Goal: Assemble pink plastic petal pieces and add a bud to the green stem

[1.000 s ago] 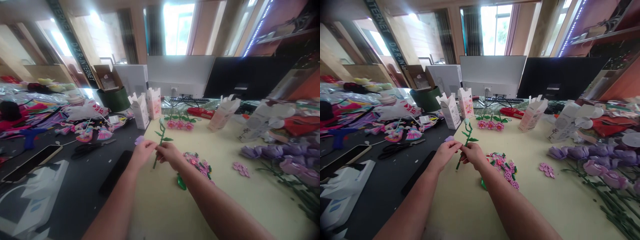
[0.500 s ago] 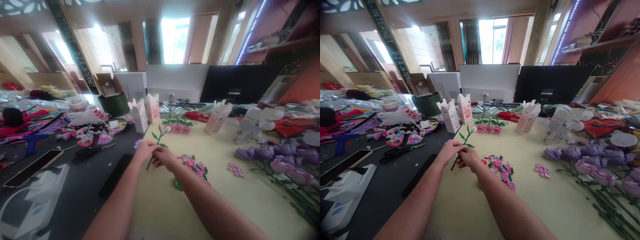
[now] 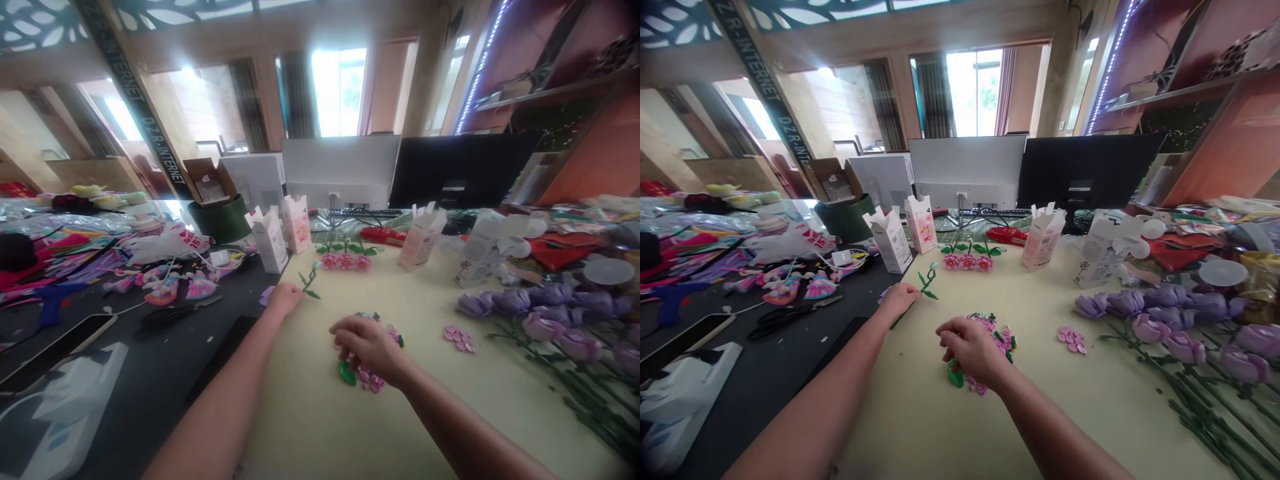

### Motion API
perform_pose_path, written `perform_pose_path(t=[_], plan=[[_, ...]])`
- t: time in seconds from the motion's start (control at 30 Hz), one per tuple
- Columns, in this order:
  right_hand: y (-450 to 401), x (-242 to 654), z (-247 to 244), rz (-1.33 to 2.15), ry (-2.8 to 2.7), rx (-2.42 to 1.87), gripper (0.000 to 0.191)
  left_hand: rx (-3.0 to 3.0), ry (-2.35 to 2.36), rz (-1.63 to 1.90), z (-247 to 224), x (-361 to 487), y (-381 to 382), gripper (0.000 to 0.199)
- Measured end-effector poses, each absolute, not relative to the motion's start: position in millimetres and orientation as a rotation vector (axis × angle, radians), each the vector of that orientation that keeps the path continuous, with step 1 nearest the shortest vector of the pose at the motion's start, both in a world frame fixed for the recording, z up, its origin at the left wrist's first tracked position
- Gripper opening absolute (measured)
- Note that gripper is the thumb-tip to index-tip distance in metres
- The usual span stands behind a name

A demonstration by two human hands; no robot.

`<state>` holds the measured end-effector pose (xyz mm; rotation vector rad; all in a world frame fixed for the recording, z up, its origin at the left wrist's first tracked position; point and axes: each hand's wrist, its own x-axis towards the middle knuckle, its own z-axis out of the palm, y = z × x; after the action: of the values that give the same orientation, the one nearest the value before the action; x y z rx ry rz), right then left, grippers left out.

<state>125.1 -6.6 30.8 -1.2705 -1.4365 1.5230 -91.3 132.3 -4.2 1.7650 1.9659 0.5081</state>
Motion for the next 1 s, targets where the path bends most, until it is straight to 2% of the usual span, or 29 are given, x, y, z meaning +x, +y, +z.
perform_pose_path(t=[0.17,0.5,0.77,1.0], plan=[[-12,155,18,1.473,-1.364,-1.251,0.024,1.894,2.026,0.294,-8,-86,142,0.031],[-14,182,4,1.422,-1.203,-1.236,0.034,2.071,2.074,0.111,-17,-89,150,0.029],[-5,199,-1,1.340,-1.161,-1.251,0.035,2.134,2.096,0.213,-17,-87,148,0.021],[5,214,-6,1.212,-1.102,-1.268,0.031,2.097,2.117,0.416,-5,-88,138,0.021]])
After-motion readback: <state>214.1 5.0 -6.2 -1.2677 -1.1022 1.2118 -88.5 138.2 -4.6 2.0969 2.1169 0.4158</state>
